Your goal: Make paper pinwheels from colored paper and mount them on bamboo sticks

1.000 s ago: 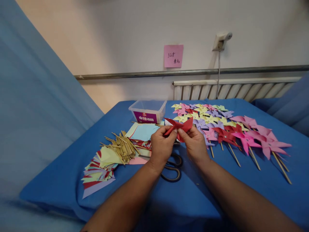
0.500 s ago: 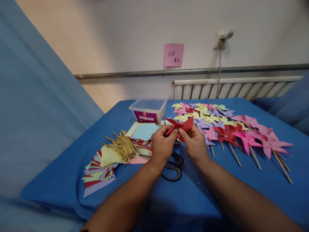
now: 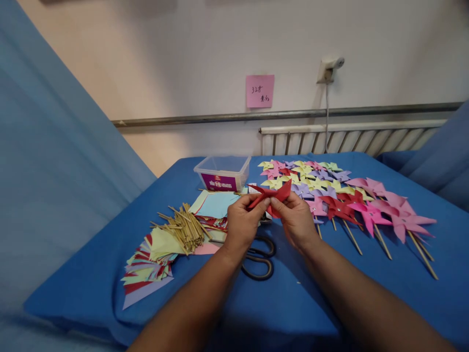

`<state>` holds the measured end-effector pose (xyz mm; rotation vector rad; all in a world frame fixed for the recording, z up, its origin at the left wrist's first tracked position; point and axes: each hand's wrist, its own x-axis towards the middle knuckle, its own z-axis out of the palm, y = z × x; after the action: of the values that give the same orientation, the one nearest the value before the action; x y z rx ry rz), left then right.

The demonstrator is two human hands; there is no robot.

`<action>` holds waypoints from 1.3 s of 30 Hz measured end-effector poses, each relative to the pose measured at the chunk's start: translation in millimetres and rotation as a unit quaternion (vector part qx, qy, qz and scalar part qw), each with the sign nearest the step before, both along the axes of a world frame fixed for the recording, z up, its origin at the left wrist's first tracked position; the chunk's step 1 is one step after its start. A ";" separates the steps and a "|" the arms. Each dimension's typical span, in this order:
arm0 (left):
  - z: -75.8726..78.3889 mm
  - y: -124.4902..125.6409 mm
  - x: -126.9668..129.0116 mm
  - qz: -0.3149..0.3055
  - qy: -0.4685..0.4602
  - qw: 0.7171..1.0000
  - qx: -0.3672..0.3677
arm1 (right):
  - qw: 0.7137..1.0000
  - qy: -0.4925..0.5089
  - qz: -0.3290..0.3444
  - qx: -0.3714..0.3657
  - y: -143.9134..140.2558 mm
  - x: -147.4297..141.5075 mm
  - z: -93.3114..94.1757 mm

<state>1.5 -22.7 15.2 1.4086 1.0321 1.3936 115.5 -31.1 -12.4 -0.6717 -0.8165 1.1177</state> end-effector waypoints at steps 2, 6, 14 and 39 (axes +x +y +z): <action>-0.1 2.0 -0.4 0.001 -0.016 1.000 -0.015 | 1.000 0.013 0.009 -0.007 -1.0 -0.8 0.6; 1.4 1.8 -0.7 0.006 -0.020 1.000 -0.016 | 0.999 0.029 0.019 -0.010 -1.9 -2.8 0.0; 3.0 -2.2 -0.5 0.023 0.029 0.999 0.021 | 0.999 -0.021 -0.019 0.025 1.0 -2.3 -3.0; -6.0 1.3 3.3 -0.019 -0.079 0.996 -0.045 | 0.999 0.031 0.024 -0.024 -0.3 0.0 1.8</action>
<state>4.8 -21.3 9.2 1.2260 0.9479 1.3898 115.5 -31.3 -10.6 -0.6575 -0.7568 1.1994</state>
